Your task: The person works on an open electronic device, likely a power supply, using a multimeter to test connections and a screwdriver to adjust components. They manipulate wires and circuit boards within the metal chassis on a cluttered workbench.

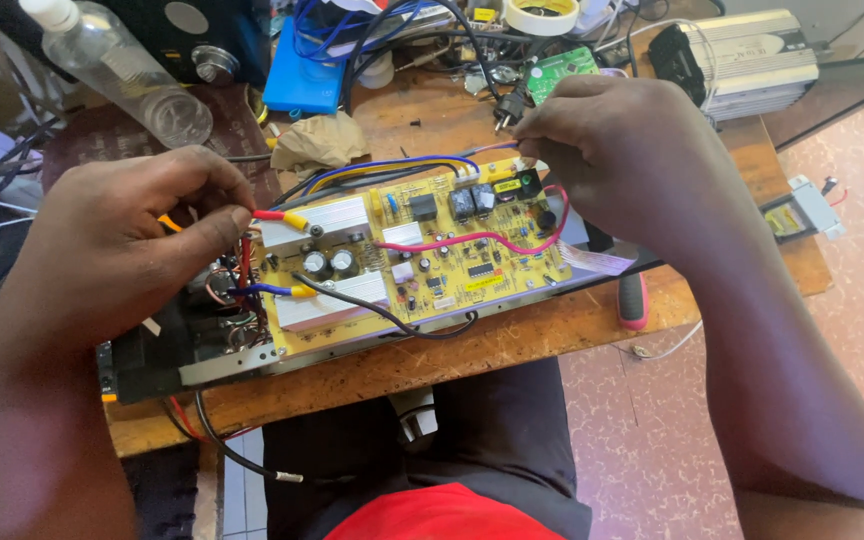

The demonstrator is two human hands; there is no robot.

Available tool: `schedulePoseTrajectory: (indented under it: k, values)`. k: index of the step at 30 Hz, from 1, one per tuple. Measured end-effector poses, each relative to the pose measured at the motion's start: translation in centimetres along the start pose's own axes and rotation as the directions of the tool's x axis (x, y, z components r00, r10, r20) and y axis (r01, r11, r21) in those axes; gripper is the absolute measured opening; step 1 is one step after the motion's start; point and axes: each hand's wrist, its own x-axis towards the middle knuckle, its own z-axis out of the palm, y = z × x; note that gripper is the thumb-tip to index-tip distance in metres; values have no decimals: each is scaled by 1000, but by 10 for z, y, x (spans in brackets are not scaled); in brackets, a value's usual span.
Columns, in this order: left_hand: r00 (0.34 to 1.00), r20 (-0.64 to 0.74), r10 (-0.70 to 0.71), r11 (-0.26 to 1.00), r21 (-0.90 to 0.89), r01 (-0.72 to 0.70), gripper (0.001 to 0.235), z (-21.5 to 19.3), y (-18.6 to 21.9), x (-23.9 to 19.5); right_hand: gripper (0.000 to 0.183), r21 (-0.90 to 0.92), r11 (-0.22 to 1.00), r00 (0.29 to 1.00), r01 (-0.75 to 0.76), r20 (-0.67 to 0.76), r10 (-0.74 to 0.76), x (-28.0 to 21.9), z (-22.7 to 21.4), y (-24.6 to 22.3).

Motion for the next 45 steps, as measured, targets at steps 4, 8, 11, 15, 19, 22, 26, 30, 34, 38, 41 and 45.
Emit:
schedulePoseTrajectory:
  k: [4,8,11,15,19,22,26,30,34,38,41,45]
  values:
    - [1000,14,4,1000,-24,-4,12,-2,2,0,16,-48,999,999,13,-29,-15,-2,-1,-1]
    - [999,13,-40,998,-54,41,11,-2,8,-1,19,-67,997,999,22,-26,-24,-2,1,1]
    - [1000,-1,21,1000,-13,-21,12,0,0,-1,17,-48,999,999,23,-37,-25,-1,1,0]
    - [1000,18,-8,999,-51,9,10,-2,5,0,18,-45,999,1000,-5,-19,4,-1,0,-2]
    - [1000,10,-11,998,-59,11,12,-2,7,0,17,-30,1000,1000,-5,-27,4,-1,-2,-4]
    - [1000,14,-15,999,-50,15,12,-2,6,0,18,-53,998,1000,-16,-26,15,-1,-1,-5]
    - [1000,-2,3,1000,-27,-3,11,-1,5,0,8,-75,997,999,-7,-33,4,-1,0,-2]
    - [1000,5,9,1000,-17,-9,12,-1,4,0,8,-100,995,1000,-24,-20,22,-1,1,-2]
    - [1000,6,8,999,-51,-8,12,-2,5,1,10,-107,994,998,-28,-63,21,-2,0,-3]
    - [1000,3,12,999,-45,-12,12,-1,3,0,12,-150,988,999,-29,-45,23,-1,1,-3]
    - [999,20,-35,997,-68,37,11,-2,8,-1,11,-96,995,999,-6,-40,2,0,-2,-6]
    - [1000,27,-6,995,-96,9,11,-2,6,0,11,-126,992,999,-27,-43,22,-2,0,-4]
